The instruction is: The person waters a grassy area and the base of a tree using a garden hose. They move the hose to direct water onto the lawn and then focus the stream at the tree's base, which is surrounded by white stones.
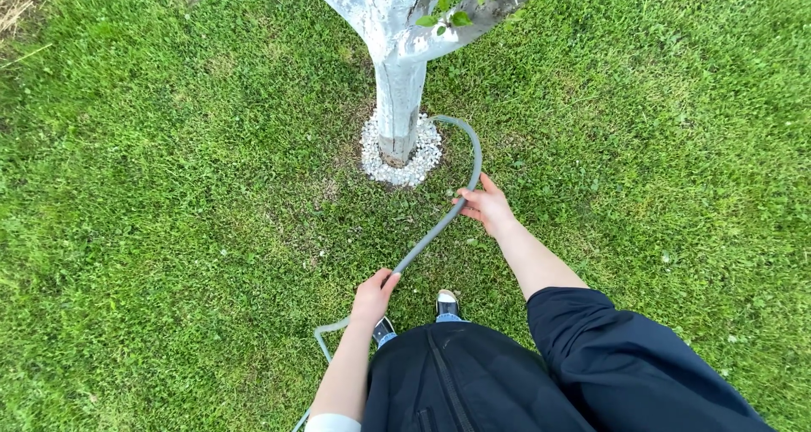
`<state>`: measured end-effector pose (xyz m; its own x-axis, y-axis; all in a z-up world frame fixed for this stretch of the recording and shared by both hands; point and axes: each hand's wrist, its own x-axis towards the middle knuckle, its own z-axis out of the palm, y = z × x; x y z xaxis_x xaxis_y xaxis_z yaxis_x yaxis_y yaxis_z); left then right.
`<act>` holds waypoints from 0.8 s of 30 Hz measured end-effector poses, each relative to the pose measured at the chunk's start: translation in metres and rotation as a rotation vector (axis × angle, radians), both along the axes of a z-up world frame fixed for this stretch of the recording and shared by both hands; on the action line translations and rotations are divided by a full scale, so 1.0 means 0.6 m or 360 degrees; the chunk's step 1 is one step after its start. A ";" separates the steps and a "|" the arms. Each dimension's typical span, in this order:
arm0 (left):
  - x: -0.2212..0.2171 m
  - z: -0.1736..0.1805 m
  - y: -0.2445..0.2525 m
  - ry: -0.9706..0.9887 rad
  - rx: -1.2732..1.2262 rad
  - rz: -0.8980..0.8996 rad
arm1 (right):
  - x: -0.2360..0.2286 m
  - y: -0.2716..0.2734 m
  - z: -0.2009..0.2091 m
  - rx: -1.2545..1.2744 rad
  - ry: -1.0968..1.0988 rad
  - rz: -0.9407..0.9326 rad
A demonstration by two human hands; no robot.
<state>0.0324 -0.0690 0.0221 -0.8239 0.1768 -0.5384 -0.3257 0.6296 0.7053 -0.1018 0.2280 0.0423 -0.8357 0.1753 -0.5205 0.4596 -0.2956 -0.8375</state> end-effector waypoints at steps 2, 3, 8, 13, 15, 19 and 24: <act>0.000 -0.009 0.003 0.0006 -0.0001 0.0000 | -0.002 0.005 -0.005 -0.0002 0.0010 0.0011; -0.001 -0.014 0.006 0.0012 -0.0001 0.0001 | -0.003 0.008 -0.007 -0.0003 0.0020 0.0023; -0.001 0.002 0.013 0.0009 -0.0014 -0.0005 | -0.002 0.014 -0.005 -0.0010 0.0027 0.0016; -0.003 0.017 0.011 0.0025 -0.0035 -0.0037 | 0.001 0.015 -0.003 -0.0026 0.0034 -0.0018; 0.000 0.019 0.010 0.0005 -0.0024 -0.0054 | 0.006 0.018 -0.008 -0.0042 0.0030 -0.0035; -0.005 0.019 0.000 0.0006 -0.0034 -0.0114 | 0.017 0.014 -0.004 -0.0028 0.0030 -0.0067; -0.012 0.041 -0.020 0.0065 -0.0034 -0.0164 | 0.022 -0.001 -0.004 -0.0044 0.0094 -0.0136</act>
<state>0.0250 -0.0812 0.0470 -0.8232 0.2506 -0.5095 -0.2298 0.6735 0.7026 -0.0886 0.2273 0.0400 -0.8478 0.2333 -0.4762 0.3817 -0.3549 -0.8534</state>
